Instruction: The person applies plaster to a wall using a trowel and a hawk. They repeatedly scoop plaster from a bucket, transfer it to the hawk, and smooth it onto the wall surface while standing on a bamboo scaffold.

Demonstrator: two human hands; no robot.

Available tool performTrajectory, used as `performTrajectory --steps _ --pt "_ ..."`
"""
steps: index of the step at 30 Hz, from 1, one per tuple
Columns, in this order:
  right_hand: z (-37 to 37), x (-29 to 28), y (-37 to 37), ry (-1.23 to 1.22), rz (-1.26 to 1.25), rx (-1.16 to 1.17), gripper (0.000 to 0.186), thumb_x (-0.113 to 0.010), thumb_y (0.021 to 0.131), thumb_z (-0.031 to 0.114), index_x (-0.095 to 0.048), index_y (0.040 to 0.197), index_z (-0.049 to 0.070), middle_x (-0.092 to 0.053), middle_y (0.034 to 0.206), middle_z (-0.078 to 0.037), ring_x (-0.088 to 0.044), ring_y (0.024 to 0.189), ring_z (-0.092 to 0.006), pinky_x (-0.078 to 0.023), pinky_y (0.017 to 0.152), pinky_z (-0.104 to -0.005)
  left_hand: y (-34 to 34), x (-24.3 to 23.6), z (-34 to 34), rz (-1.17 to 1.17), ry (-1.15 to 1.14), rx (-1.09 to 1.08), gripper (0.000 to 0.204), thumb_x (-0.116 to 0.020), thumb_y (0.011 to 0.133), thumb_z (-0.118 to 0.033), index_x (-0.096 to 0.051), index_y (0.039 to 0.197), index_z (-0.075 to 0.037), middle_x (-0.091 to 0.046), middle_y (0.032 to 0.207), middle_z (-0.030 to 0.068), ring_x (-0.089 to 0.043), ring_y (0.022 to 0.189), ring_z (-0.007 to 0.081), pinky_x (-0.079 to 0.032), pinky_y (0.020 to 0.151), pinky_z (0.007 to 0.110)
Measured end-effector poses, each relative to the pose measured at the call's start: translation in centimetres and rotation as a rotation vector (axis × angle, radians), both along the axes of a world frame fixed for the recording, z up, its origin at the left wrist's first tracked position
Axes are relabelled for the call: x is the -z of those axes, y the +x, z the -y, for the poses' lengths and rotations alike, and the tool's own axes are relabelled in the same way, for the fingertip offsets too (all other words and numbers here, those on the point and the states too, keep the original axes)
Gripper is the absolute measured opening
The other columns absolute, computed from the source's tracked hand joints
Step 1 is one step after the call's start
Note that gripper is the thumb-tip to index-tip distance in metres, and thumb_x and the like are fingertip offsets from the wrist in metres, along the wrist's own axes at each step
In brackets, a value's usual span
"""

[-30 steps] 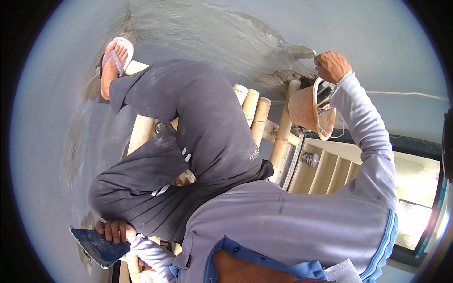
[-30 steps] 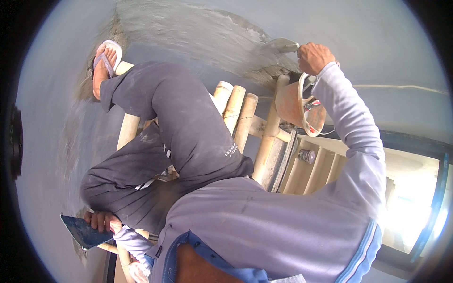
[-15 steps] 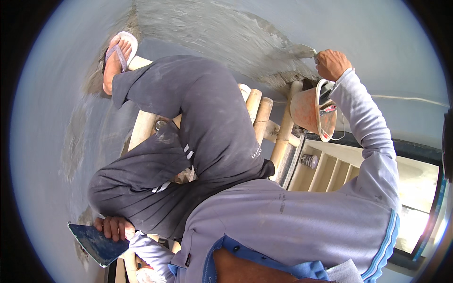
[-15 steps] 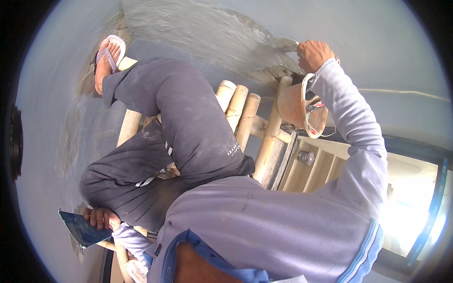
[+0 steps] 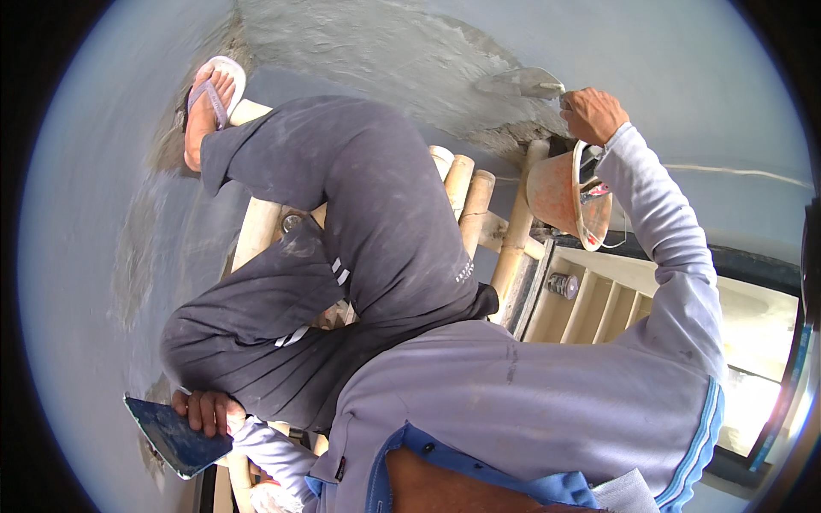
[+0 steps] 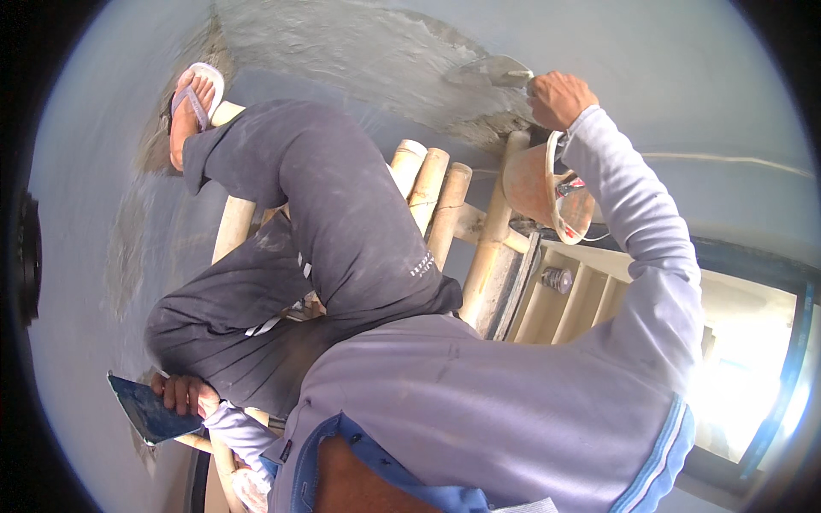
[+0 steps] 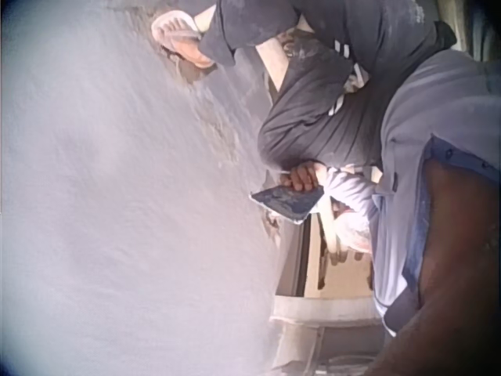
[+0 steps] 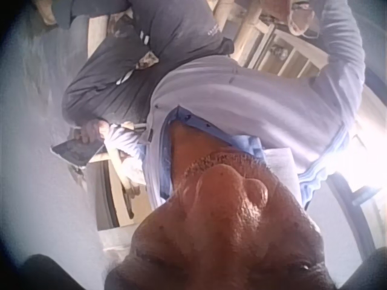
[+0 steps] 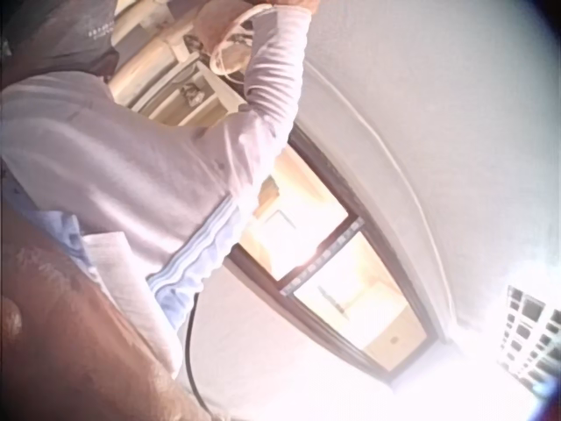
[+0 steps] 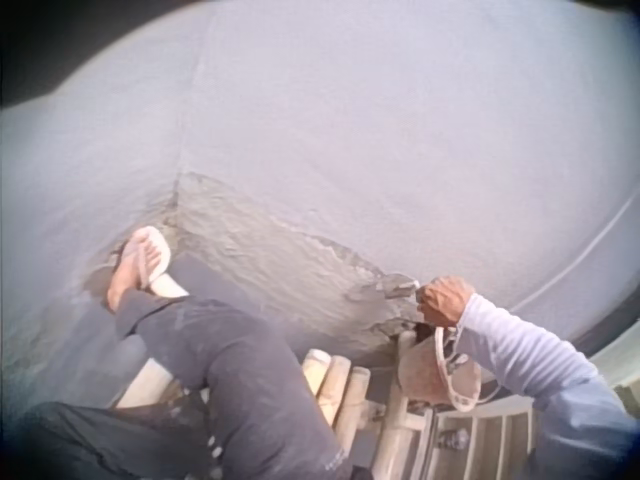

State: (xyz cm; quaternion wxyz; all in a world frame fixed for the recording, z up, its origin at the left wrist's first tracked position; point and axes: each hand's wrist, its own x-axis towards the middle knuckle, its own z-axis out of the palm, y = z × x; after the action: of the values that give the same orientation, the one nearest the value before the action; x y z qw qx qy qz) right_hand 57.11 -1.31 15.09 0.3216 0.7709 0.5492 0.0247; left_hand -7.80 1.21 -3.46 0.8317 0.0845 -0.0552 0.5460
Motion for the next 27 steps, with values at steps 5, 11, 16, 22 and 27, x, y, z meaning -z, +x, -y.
performTrajectory --steps 5,11,16,22,27 --pt "-0.4 -0.1 1.5 -0.021 -0.011 0.118 0.018 -0.056 0.081 0.019 -0.062 0.083 0.001 -0.062 0.074 -0.018 -0.061 0.073 -0.0366 -0.048 0.067 -0.0446 -0.1 0.3 0.0 0.008 0.01 0.003 0.02 -0.047 0.092 -0.017 -0.047 0.101 0.001 -0.061 0.084 0.0156 -0.062 0.065 0.0225 -0.051 0.045 0.03" --pt "0.9 -6.8 -1.6 0.232 0.017 0.078 0.019 -0.058 0.081 0.021 -0.062 0.089 0.004 -0.063 0.078 -0.017 -0.061 0.076 -0.035 -0.047 0.067 -0.0432 -0.1 -0.1 0.0 -0.009 0.04 0.01 0.02 -0.048 0.092 -0.015 -0.047 0.103 0.001 -0.061 0.087 0.0168 -0.063 0.069 0.023 -0.052 0.047 0.03" --pt "1.5 -5.2 -2.0 0.143 -0.023 -0.02 0.014 -0.058 0.077 0.016 -0.064 0.083 0.005 -0.064 0.078 -0.016 -0.062 0.078 -0.0336 -0.049 0.069 -0.0428 0.0 0.4 0.5 0.016 0.035 -0.057 0.018 -0.049 0.092 -0.016 -0.046 0.1 0.0 -0.059 0.082 0.0141 -0.061 0.066 0.0212 -0.051 0.048 0.029" --pt "0.3 -1.2 0.1 0.065 0.075 -0.031 0.015 -0.059 0.078 0.017 -0.058 0.077 0.002 -0.062 0.074 -0.018 -0.061 0.071 -0.0345 -0.049 0.062 -0.0429 1.3 -1.1 0.0 0.035 0.061 0.071 0.024 -0.041 0.094 -0.019 -0.041 0.108 0.0 -0.055 0.095 0.0166 -0.057 0.079 0.0243 -0.047 0.058 0.031" --pt "-1.2 -1.5 -2.4 0.351 0.061 -0.16 0.017 -0.059 0.078 0.019 -0.061 0.079 0.002 -0.062 0.072 -0.018 -0.062 0.067 -0.0357 -0.051 0.06 -0.0418 1.1 -1.1 0.3 0.027 0.095 0.031 0.026 -0.042 0.094 -0.019 -0.041 0.108 0.002 -0.056 0.094 0.0175 -0.057 0.078 0.0254 -0.048 0.055 0.031"
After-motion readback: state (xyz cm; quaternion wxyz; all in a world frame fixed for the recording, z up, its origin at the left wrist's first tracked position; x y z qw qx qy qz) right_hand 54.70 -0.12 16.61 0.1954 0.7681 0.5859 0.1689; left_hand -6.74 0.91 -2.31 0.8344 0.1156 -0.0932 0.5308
